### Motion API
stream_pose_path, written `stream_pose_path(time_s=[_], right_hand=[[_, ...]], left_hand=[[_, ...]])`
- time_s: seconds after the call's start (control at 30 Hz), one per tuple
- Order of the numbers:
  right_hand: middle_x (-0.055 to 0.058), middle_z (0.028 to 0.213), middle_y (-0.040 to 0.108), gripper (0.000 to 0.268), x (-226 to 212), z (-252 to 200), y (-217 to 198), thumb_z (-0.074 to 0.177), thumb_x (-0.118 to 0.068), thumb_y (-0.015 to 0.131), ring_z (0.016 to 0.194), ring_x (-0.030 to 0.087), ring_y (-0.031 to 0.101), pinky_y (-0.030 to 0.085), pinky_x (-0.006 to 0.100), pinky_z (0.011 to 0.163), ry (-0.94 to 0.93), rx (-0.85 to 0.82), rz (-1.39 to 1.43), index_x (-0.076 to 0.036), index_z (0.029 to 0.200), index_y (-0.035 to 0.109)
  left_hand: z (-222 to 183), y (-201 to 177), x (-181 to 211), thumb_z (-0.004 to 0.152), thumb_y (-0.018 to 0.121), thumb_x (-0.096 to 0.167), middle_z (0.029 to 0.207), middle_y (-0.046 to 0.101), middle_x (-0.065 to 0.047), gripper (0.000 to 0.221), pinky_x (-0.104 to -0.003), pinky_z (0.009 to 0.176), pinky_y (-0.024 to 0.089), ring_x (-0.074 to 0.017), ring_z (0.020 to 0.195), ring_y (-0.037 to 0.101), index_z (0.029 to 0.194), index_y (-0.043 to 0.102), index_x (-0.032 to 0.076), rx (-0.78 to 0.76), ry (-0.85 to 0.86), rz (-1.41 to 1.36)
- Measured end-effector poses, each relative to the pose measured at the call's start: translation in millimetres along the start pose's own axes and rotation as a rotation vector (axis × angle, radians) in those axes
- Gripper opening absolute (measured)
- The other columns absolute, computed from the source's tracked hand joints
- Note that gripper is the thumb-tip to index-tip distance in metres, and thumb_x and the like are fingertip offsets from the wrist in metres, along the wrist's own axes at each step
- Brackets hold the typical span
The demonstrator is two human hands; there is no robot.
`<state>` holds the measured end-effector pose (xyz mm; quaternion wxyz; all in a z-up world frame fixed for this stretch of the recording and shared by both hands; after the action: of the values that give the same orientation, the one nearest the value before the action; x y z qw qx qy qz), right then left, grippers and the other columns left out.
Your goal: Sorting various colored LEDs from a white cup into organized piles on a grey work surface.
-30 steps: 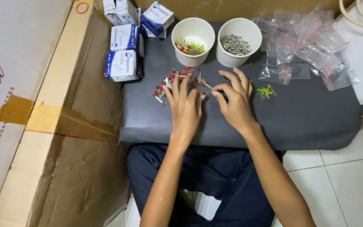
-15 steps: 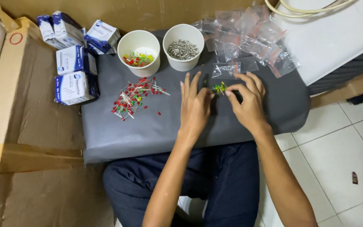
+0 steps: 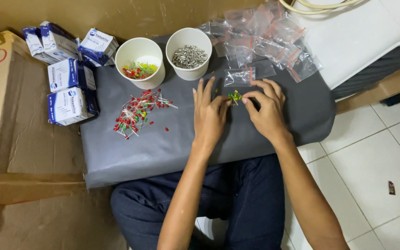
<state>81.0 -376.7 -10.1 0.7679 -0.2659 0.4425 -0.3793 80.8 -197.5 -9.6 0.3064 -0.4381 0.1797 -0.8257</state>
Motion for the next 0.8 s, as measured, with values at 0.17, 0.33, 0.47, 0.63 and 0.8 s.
stream_pose_path(time_s=[0.17, 0.33, 0.47, 0.63, 0.8], right_hand=[[0.002, 0.141, 0.056, 0.020, -10, 1, -5, 0.099, -0.023, 0.073, 0.142, 0.031, 0.037, 0.025, 0.054, 0.114, 0.015, -0.022, -0.014, -0.018, 0.118, 0.073], [0.001, 0.141, 0.056, 0.020, -7, -1, -1, 0.100, -0.021, 0.072, 0.143, 0.030, 0.037, 0.025, 0.053, 0.115, 0.016, -0.011, -0.014, -0.018, 0.119, 0.072], [-0.001, 0.137, 0.058, 0.018, -4, -3, 1, 0.099, -0.020, 0.073, 0.140, 0.029, 0.040, 0.027, 0.052, 0.114, -0.008, 0.038, -0.022, -0.020, 0.117, 0.072], [-0.002, 0.134, 0.059, 0.016, 0, -1, 5, 0.100, -0.022, 0.072, 0.137, 0.028, 0.043, 0.029, 0.050, 0.113, -0.013, 0.077, -0.005, -0.021, 0.117, 0.072], [0.001, 0.131, 0.060, 0.016, -12, -5, 1, 0.100, -0.018, 0.072, 0.134, 0.029, 0.045, 0.030, 0.050, 0.111, -0.040, 0.129, -0.011, -0.017, 0.116, 0.071]], left_hand=[[-2, 1, -4, 0.089, 0.077, 0.020, 0.147, 0.052, -0.015, 0.015, -0.063, 0.120, 0.026, -0.0439, 0.146, 0.037, 0.099, 0.076, 0.010, 0.004, -0.005, 0.008], [-5, -2, -6, 0.089, 0.078, 0.019, 0.147, 0.052, -0.015, 0.014, -0.062, 0.120, 0.025, -0.0429, 0.146, 0.037, 0.100, 0.077, 0.010, 0.018, -0.013, 0.002], [-8, -6, -7, 0.088, 0.078, 0.017, 0.147, 0.052, -0.015, 0.014, -0.062, 0.120, 0.026, -0.0431, 0.146, 0.038, 0.100, 0.077, 0.010, 0.023, -0.012, -0.009], [-14, -17, -9, 0.088, 0.079, 0.017, 0.145, 0.054, -0.014, 0.013, -0.061, 0.120, 0.026, -0.0422, 0.145, 0.039, 0.098, 0.077, 0.010, 0.048, -0.029, 0.011], [-21, -38, -13, 0.086, 0.079, 0.015, 0.144, 0.055, -0.016, 0.013, -0.062, 0.120, 0.025, -0.0430, 0.144, 0.040, 0.099, 0.077, 0.009, 0.066, -0.049, 0.018]])
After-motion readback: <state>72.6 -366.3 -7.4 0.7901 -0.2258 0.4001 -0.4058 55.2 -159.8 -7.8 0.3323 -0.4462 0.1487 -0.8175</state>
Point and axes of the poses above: each hand's wrist, its own z-axis towards the middle knuckle, its own y-axis out of the palm, x = y × z, the point moved 1 cm from there along z, towards the middle knuckle
